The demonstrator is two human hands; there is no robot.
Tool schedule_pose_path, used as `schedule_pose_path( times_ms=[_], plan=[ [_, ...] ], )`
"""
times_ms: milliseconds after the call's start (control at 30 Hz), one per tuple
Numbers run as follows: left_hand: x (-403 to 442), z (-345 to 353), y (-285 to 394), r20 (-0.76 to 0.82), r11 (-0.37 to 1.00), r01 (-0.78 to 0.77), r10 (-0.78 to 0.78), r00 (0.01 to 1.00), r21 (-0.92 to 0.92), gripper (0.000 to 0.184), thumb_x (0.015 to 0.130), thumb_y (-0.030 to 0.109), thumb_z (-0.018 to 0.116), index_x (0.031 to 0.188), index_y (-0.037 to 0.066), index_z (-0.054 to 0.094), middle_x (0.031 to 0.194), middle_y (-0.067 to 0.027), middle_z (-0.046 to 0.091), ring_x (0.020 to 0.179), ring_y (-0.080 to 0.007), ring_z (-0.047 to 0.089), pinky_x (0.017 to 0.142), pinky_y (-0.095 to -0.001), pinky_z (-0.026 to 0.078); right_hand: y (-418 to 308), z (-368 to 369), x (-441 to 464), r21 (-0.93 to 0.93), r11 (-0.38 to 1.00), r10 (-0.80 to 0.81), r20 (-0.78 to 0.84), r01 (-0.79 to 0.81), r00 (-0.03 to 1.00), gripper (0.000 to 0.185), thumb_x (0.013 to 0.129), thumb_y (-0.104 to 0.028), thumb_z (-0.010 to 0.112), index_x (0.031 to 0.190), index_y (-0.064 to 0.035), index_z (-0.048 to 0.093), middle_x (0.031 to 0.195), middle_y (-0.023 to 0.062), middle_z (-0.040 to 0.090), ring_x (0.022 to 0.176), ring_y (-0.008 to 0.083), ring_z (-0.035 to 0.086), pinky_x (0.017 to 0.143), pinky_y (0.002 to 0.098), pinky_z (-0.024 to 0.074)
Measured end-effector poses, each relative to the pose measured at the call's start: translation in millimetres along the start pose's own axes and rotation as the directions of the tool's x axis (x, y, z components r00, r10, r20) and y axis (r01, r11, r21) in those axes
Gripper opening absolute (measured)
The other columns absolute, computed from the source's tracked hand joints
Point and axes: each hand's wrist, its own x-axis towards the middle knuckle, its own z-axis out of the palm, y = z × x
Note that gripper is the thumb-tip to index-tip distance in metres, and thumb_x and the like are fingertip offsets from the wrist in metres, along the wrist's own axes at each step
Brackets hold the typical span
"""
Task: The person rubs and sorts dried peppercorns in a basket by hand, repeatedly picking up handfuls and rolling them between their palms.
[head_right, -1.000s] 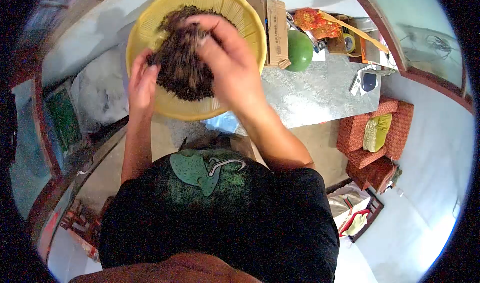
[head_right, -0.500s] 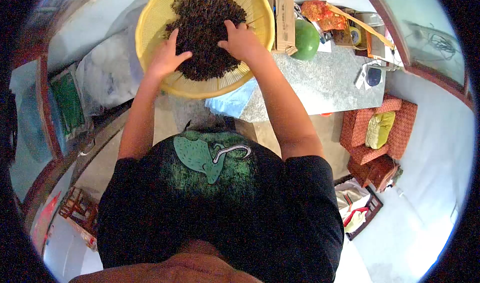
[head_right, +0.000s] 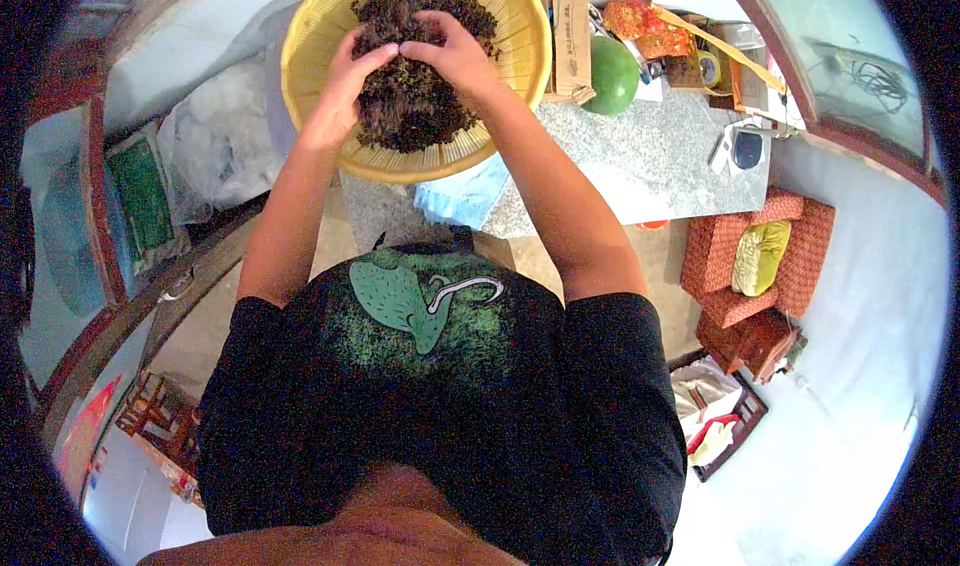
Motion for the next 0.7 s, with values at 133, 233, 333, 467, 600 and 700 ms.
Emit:
schedule_pose_path(
  times_ms=[133,233,333,467,600,700],
  plan=[
    [9.7,-2.1,19.4,-0.089,0.963,-0.174,0.195,0.977,0.207,0.076,0.076,0.029,0.079,0.134,-0.001,0.041,0.118,-0.0196,0.058,0.106,-0.0272,0.059,0.091,-0.0417,0.049,-14.1,-7.5,11.1,0.058,0.998,-0.037,0.002,0.037,0.999,0.038,0.086,-0.014,0.068,0.122,-0.009,0.059,0.099,0.0085,0.064,0.092,0.0169,0.061,0.085,0.0306,0.0506],
    [46.6,-33.5,8.8,-0.167,0.757,-0.276,0.451,0.877,0.592,0.058,0.082,0.042,0.071,0.12,0.0,0.059,0.111,-0.0118,0.066,0.101,-0.0228,0.063,0.086,-0.0344,0.048,-13.2,-29.4,29.5,-0.555,0.804,-0.314,-0.091,0.214,0.945,0.033,0.082,-0.024,0.066,0.111,-0.0074,0.066,0.097,0.0172,0.066,0.091,0.0292,0.065,0.084,0.0378,0.0508],
    [54.6,-55.3,23.1,0.022,0.407,-0.162,0.327,0.945,0.899,0.062,0.083,0.045,0.069,0.122,-0.001,0.058,0.114,-0.0162,0.065,0.102,-0.0271,0.063,0.086,-0.0357,0.048,-15.6,-46.7,37.4,-0.821,0.56,-0.275,-0.055,0.114,0.96,0.036,0.084,-0.029,0.062,0.113,-0.008,0.065,0.103,0.0203,0.065,0.098,0.0359,0.063,0.088,0.0431,0.0495],
    [63.8,-51.2,13.0,0.103,0.219,-0.204,0.401,0.91,0.954,0.066,0.083,0.044,0.069,0.129,-0.002,0.053,0.117,-0.0199,0.063,0.106,-0.0285,0.062,0.09,-0.0359,0.047,-2.2,-50.1,48.5,-0.979,0.205,-0.222,-0.05,-0.004,0.974,0.053,0.083,-0.035,0.064,0.125,-0.0043,0.055,0.108,0.0209,0.065,0.106,0.0381,0.061,0.093,0.046,0.0484],
    [97.5,-50.4,-26.6,-0.117,0.896,0.006,0.051,0.992,0.443,0.078,0.077,0.03,0.079,0.138,-0.002,0.043,0.118,-0.0183,0.062,0.111,-0.0257,0.059,0.093,-0.0368,0.047,34.6,-42.3,73.6,-0.93,0.366,-0.132,-0.098,-0.043,0.986,0.074,0.075,-0.041,0.073,0.131,-0.0004,0.047,0.112,0.0215,0.064,0.108,0.0363,0.061,0.094,0.0444,0.0483],
    [113.0,-45.6,-31.7,-0.015,0.949,0.065,-0.063,0.998,0.31,0.096,0.071,0.032,0.083,0.144,0.001,0.03,0.137,-0.0198,0.045,0.127,-0.0301,0.042,0.103,-0.0438,0.034,28.2,-23.7,75.5,-0.65,0.747,0.066,-0.14,-0.142,0.988,0.074,0.065,-0.031,0.085,0.124,0.0013,0.054,0.111,0.0179,0.065,0.103,0.03,0.063,0.089,0.0404,0.0515]
  ],
)
